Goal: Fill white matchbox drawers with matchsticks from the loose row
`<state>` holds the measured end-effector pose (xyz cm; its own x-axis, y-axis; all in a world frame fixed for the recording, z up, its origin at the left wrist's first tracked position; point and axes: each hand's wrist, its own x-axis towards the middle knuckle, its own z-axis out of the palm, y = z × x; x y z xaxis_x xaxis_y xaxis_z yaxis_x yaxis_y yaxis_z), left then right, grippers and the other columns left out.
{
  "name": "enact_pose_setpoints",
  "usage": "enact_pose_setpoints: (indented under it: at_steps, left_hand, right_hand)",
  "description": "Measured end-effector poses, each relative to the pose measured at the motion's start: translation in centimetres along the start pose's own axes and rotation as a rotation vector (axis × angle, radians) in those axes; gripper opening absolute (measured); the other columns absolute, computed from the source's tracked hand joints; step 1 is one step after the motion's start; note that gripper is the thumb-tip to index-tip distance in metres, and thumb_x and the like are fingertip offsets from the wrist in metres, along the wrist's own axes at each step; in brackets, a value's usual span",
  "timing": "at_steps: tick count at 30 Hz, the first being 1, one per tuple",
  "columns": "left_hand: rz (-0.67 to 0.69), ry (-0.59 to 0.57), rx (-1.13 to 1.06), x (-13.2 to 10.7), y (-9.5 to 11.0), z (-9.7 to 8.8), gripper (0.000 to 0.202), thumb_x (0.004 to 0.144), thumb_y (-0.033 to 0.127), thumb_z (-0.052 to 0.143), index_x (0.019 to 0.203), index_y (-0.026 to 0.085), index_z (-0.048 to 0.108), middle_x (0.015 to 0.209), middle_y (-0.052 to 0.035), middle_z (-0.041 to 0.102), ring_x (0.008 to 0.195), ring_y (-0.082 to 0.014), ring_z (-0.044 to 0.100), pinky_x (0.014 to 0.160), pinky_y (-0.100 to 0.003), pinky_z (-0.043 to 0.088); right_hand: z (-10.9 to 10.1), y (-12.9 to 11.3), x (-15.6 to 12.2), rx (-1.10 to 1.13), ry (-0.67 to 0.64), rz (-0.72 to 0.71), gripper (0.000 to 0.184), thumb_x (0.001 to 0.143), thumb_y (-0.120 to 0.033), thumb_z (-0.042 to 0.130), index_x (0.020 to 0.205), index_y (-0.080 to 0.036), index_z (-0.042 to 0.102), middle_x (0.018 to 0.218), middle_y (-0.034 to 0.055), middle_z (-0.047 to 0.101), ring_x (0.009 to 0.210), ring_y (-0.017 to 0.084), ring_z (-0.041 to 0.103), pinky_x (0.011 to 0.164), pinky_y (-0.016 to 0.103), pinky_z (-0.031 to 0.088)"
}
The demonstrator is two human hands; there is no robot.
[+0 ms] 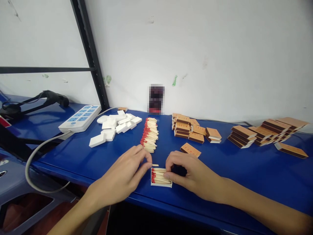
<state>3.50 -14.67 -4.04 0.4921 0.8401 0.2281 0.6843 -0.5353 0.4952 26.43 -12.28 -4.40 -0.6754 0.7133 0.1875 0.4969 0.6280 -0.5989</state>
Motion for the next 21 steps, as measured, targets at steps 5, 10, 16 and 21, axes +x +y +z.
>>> enact_pose_setpoints:
  at_steps: [5, 10, 16, 21]
  left_hand:
    - [0.009, -0.057, -0.084, -0.3, 1.9, 0.7, 0.014, 0.099, 0.028, 0.042, 0.093, 0.023, 0.053, 0.098, -0.0003, 0.054, 0.095, -0.0166, 0.051, 0.083, -0.03, 0.042]
    - [0.022, -0.005, -0.091, 0.3, 1.8, 1.6, 0.011, 0.096, 0.026, 0.047, 0.092, 0.022, 0.058, 0.092, -0.0005, 0.057, 0.084, -0.0163, 0.053, 0.076, -0.029, 0.042]
    - [-0.089, 0.266, -0.061, 0.0, 0.9, 1.3, 0.017, 0.092, 0.028, 0.05, 0.078, 0.022, 0.059, 0.054, 0.0054, 0.046, 0.059, -0.0144, 0.044, 0.064, -0.029, 0.036]
    - [0.01, 0.308, -0.062, -0.5, 0.8, 1.2, 0.013, 0.087, 0.023, 0.052, 0.076, 0.02, 0.057, 0.056, 0.006, 0.051, 0.057, -0.0123, 0.047, 0.065, -0.029, 0.037]
  right_hand:
    - [-0.4, 0.2, -0.3, 0.063, 0.049, 0.04, 0.02, 0.097, -0.03, 0.045, 0.082, -0.019, 0.055, 0.076, -0.0011, 0.055, 0.067, 0.012, 0.047, 0.062, 0.025, 0.039]
    - [-0.6, 0.2, -0.7, 0.056, 0.082, 0.015, 0.018, 0.098, -0.029, 0.042, 0.089, -0.02, 0.055, 0.078, -0.0005, 0.057, 0.069, 0.012, 0.049, 0.064, 0.025, 0.041]
    - [-0.3, 0.5, -1.0, -0.114, 0.067, -0.163, 0.013, 0.095, -0.021, 0.044, 0.1, -0.02, 0.056, 0.095, 0.0045, 0.062, 0.083, 0.015, 0.056, 0.075, 0.029, 0.046]
    - [-2.2, 2.1, -1.5, -0.613, 0.227, -0.231, 0.022, 0.088, -0.016, 0.044, 0.106, -0.018, 0.058, 0.102, 0.0108, 0.064, 0.09, 0.023, 0.06, 0.078, 0.037, 0.047]
